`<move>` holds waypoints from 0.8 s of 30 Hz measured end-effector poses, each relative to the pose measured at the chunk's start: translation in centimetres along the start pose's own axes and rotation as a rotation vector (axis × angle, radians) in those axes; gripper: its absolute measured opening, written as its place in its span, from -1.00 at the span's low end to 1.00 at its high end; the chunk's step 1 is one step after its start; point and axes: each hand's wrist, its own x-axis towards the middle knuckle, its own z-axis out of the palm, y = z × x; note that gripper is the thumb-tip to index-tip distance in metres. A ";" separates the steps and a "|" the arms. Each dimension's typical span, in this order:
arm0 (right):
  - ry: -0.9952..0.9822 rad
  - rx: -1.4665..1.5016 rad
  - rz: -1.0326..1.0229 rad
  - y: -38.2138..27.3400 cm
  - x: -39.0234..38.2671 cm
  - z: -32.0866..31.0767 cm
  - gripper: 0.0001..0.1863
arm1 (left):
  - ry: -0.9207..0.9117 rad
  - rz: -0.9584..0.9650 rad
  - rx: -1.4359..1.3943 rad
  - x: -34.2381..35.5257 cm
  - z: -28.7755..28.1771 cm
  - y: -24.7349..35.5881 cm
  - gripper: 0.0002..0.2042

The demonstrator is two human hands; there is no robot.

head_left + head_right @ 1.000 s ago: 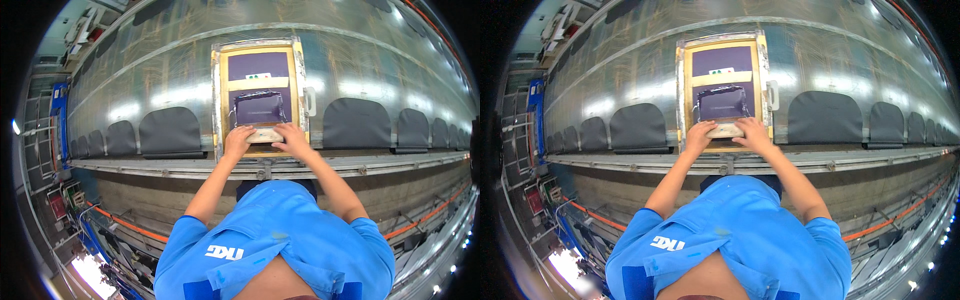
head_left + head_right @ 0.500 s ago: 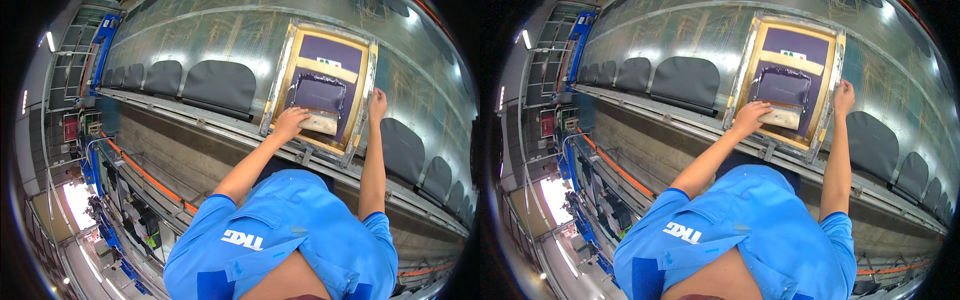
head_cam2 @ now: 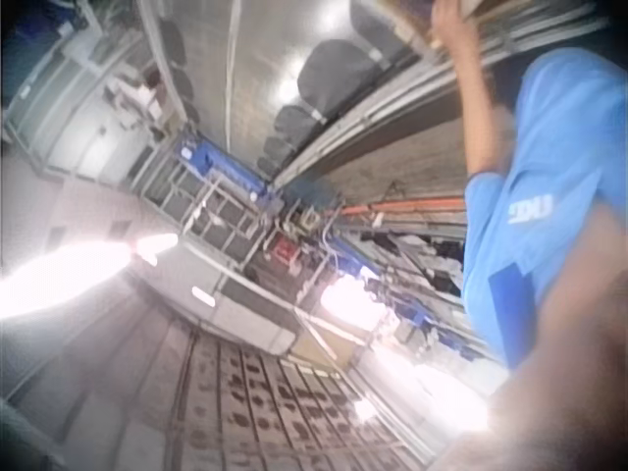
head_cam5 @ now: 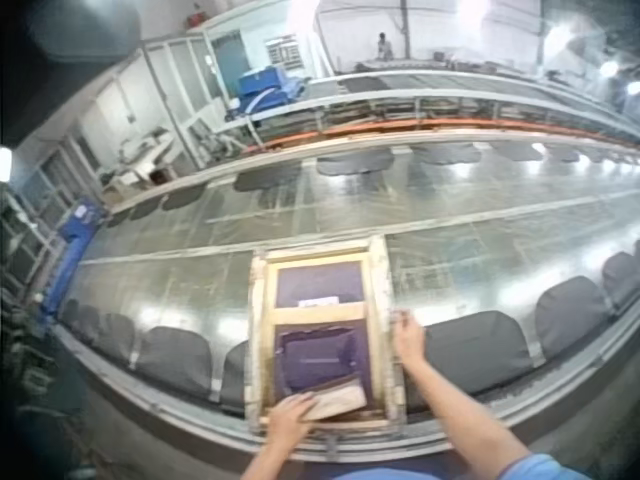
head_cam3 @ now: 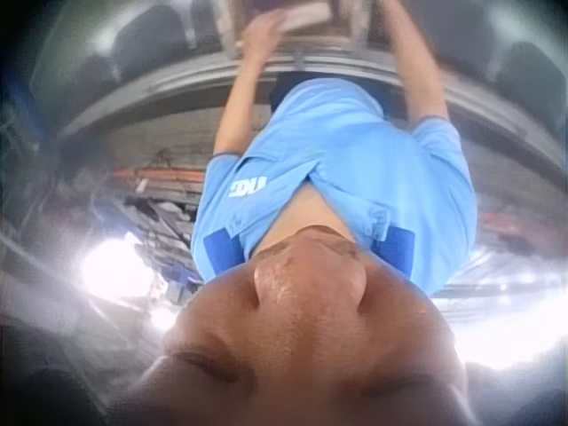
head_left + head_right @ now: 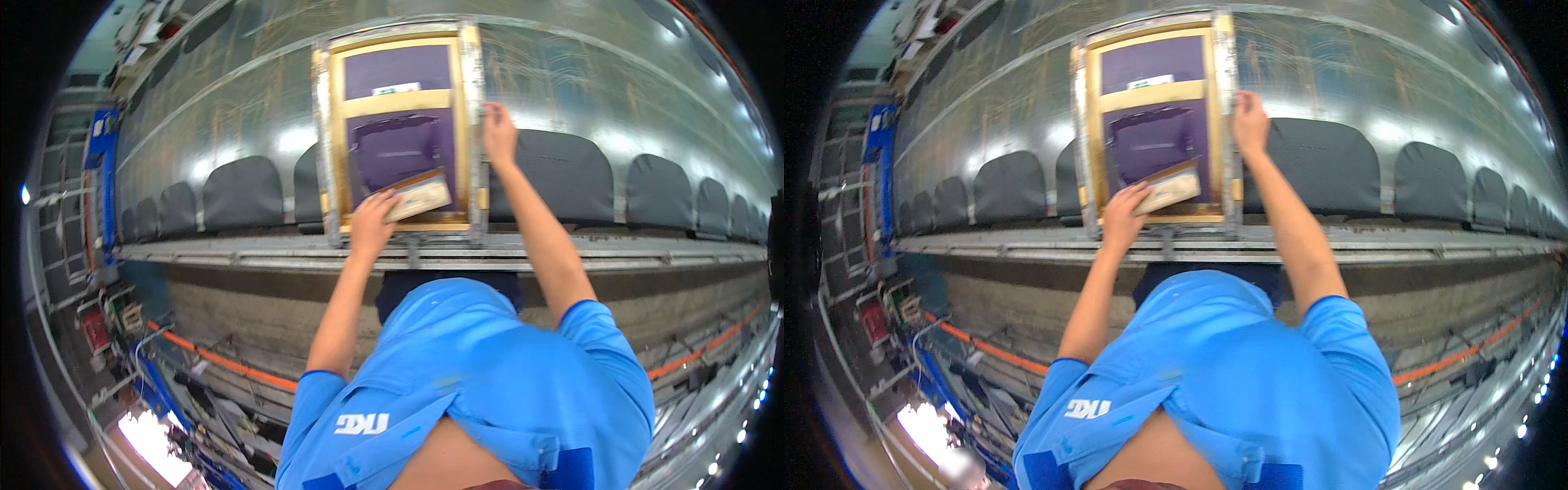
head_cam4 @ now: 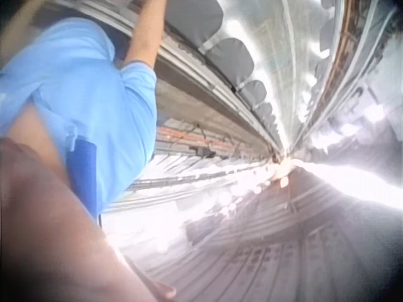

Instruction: The person prepares a screen printing frame by pouring ink onto it and then carries it to a conveyor. They use a squeegee to pull ink across the screen repeatedly, printing onto fabric laid out on the conveyor. The person then carries the frame away from the conveyor.

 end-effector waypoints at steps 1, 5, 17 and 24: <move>-0.039 -0.012 0.036 -0.3 -0.8 0.2 -0.63 | -0.012 0.004 0.020 -0.8 0.3 -0.6 -0.38; -0.019 0.071 0.090 0.5 -1.6 0.4 -0.75 | -0.041 0.006 0.022 -0.8 0.9 -0.8 -0.37; -0.148 -0.189 0.216 2.6 -2.2 3.1 -0.77 | -0.138 0.095 0.032 -6.8 0.7 -6.4 -0.32; -0.447 -0.703 -0.212 -1.1 -1.3 1.2 -0.62 | -0.138 0.059 0.080 1.6 0.6 -9.5 -0.38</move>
